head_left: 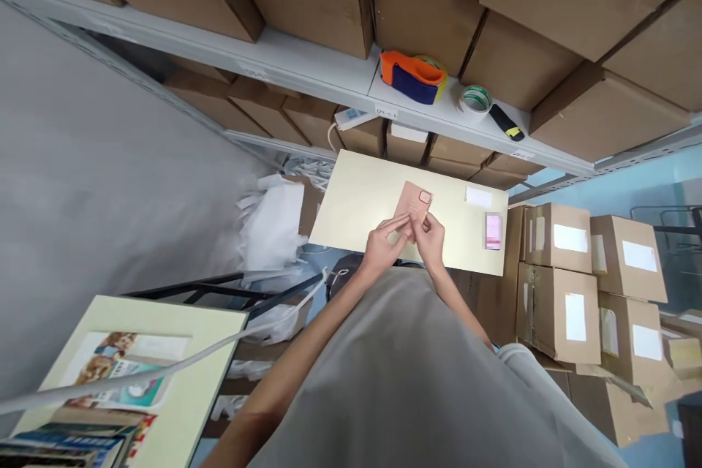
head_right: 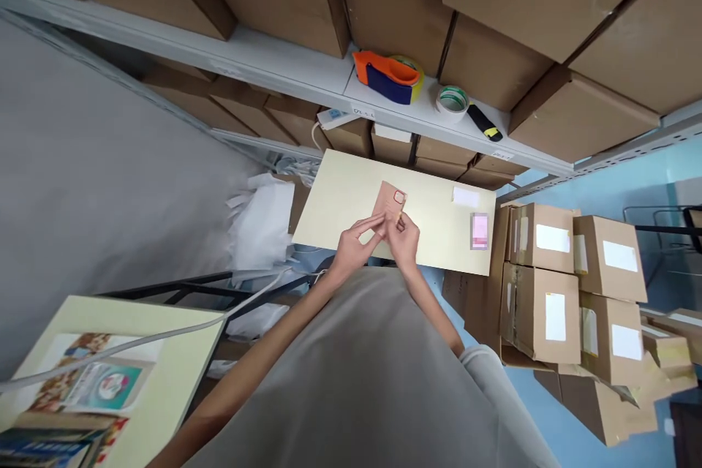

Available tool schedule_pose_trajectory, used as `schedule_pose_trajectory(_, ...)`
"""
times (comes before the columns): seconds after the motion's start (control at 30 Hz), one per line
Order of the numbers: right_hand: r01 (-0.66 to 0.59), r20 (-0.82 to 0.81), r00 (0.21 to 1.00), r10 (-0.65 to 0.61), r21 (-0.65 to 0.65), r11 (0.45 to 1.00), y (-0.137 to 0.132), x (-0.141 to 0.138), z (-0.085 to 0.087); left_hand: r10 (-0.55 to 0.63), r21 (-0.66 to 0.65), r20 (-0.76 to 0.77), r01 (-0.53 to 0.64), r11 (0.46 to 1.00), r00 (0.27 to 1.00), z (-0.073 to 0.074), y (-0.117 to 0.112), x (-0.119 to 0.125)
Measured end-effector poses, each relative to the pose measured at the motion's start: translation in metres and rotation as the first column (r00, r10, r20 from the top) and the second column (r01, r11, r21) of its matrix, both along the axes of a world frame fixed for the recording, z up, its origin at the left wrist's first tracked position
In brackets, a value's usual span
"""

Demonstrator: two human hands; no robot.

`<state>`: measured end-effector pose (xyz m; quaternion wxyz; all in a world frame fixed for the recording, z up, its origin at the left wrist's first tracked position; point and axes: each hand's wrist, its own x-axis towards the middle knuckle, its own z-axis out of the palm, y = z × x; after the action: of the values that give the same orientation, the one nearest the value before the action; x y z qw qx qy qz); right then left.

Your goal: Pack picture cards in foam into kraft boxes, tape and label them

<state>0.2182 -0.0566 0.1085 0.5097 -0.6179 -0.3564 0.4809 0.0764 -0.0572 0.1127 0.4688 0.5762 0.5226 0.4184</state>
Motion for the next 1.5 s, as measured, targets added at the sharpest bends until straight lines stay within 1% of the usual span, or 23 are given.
schedule_pose_trajectory(0.07, -0.012, -0.079, 0.997, 0.013, 0.001, 1.000, 0.006, 0.016, 0.001, 0.095, -0.028, -0.056, -0.096, 0.995, 0.994, -0.005, 0.008, -0.001)
schedule_pose_trajectory(0.13, -0.039, -0.177, 0.984, 0.039, 0.004, 0.999, 0.008, 0.027, 0.004, 0.202, -0.133, -0.011, -0.201, 0.970, 0.979, -0.013, 0.014, -0.002)
schedule_pose_trajectory(0.17, -0.053, -0.214, 0.975, 0.053, 0.006, 0.999, 0.008, 0.031, 0.005, 0.223, -0.217, 0.059, -0.206, 0.954, 0.973, -0.017, 0.016, -0.002)
schedule_pose_trajectory(0.23, -0.071, -0.245, 0.967, 0.070, 0.004, 0.997, 0.007, 0.035, 0.006, 0.233, -0.385, 0.243, -0.127, 0.914, 0.942, -0.025, 0.015, -0.001)
schedule_pose_trajectory(0.27, -0.077, -0.246, 0.966, 0.074, -0.001, 0.997, 0.005, 0.035, 0.006, 0.248, -0.443, 0.316, -0.088, 0.892, 0.916, -0.028, 0.013, 0.001)
schedule_pose_trajectory(0.3, -0.082, -0.245, 0.966, 0.077, -0.009, 0.997, 0.004, 0.035, 0.004, 0.271, -0.482, 0.360, -0.071, 0.873, 0.893, -0.030, 0.009, 0.002)
schedule_pose_trajectory(0.37, -0.088, -0.248, 0.965, 0.079, -0.025, 0.996, 0.002, 0.034, 0.000, 0.329, -0.516, 0.383, -0.095, 0.851, 0.863, -0.033, 0.002, 0.005)
schedule_pose_trajectory(0.5, -0.078, -0.235, 0.970, 0.061, -0.061, 0.995, -0.001, 0.035, -0.011, 0.415, -0.494, 0.368, -0.203, 0.845, 0.832, -0.036, -0.007, 0.008)
schedule_pose_trajectory(0.63, 0.055, -0.073, 0.996, -0.058, -0.041, 0.998, -0.009, 0.032, -0.014, 0.488, -0.403, 0.296, -0.355, 0.843, 0.821, -0.035, -0.015, 0.008)
schedule_pose_trajectory(0.7, 0.029, -0.040, 0.999, -0.031, -0.033, 0.999, -0.016, 0.024, -0.011, 0.497, -0.325, 0.226, -0.417, 0.849, 0.838, -0.032, -0.020, 0.008)
schedule_pose_trajectory(0.77, -0.069, -0.064, 0.996, 0.067, -0.040, 0.997, -0.024, 0.010, -0.007, 0.477, -0.231, 0.156, -0.438, 0.869, 0.865, -0.025, -0.027, 0.008)
schedule_pose_trajectory(0.83, -0.142, -0.092, 0.986, 0.138, -0.034, 0.989, -0.029, -0.003, -0.002, 0.410, -0.117, 0.093, -0.399, 0.909, 0.907, -0.017, -0.034, 0.010)
schedule_pose_trajectory(0.93, -0.146, -0.119, 0.982, 0.145, 0.000, 0.989, -0.030, -0.012, 0.003, 0.233, 0.030, -0.012, -0.232, 0.972, 0.972, -0.003, -0.043, 0.013)
schedule_pose_trajectory(1.0, -0.117, -0.128, 0.985, 0.119, 0.018, 0.993, -0.028, -0.008, 0.003, 0.150, 0.057, -0.076, -0.145, 0.988, 0.986, 0.003, -0.047, 0.013)
schedule_pose_trajectory(1.03, -0.104, -0.120, 0.987, 0.106, 0.024, 0.994, -0.027, -0.004, 0.003, 0.150, 0.059, -0.099, -0.145, 0.988, 0.984, 0.004, -0.047, 0.012)
schedule_pose_trajectory(1.07, -0.094, -0.104, 0.990, 0.096, 0.029, 0.995, -0.027, 0.000, 0.002, 0.186, 0.058, -0.111, -0.180, 0.982, 0.976, 0.003, -0.047, 0.011)
schedule_pose_trajectory(1.13, -0.089, -0.069, 0.993, 0.091, 0.035, 0.995, -0.029, 0.007, 0.001, 0.321, 0.020, -0.075, -0.321, 0.947, 0.944, -0.003, -0.044, 0.008)
schedule_pose_trajectory(1.17, -0.087, -0.062, 0.994, 0.089, 0.037, 0.996, -0.030, 0.011, 0.000, 0.380, -0.040, -0.018, -0.381, 0.924, 0.925, -0.008, -0.043, 0.007)
schedule_pose_trajectory(1.2, -0.083, -0.062, 0.994, 0.085, 0.038, 0.996, -0.032, 0.013, -0.001, 0.417, -0.128, 0.060, -0.407, 0.905, 0.907, -0.013, -0.041, 0.006)
schedule_pose_trajectory(1.27, -0.072, -0.066, 0.995, 0.074, 0.034, 0.997, -0.036, 0.016, -0.002, 0.430, -0.312, 0.235, -0.351, 0.883, 0.872, -0.024, -0.039, 0.006)
schedule_pose_trajectory(1.33, -0.059, -0.058, 0.997, 0.060, 0.023, 0.998, -0.039, 0.018, -0.004, 0.415, -0.413, 0.358, -0.257, 0.874, 0.836, -0.032, -0.039, 0.007)
schedule_pose_trajectory(1.4, -0.052, -0.045, 0.998, 0.053, 0.014, 0.999, -0.042, 0.018, -0.006, 0.417, -0.443, 0.402, -0.225, 0.868, 0.815, -0.036, -0.040, 0.008)
schedule_pose_trajectory(1.5, -0.050, -0.039, 0.998, 0.050, 0.012, 0.999, -0.044, 0.018, -0.009, 0.434, -0.454, 0.393, -0.240, 0.858, 0.810, -0.038, -0.042, 0.008)
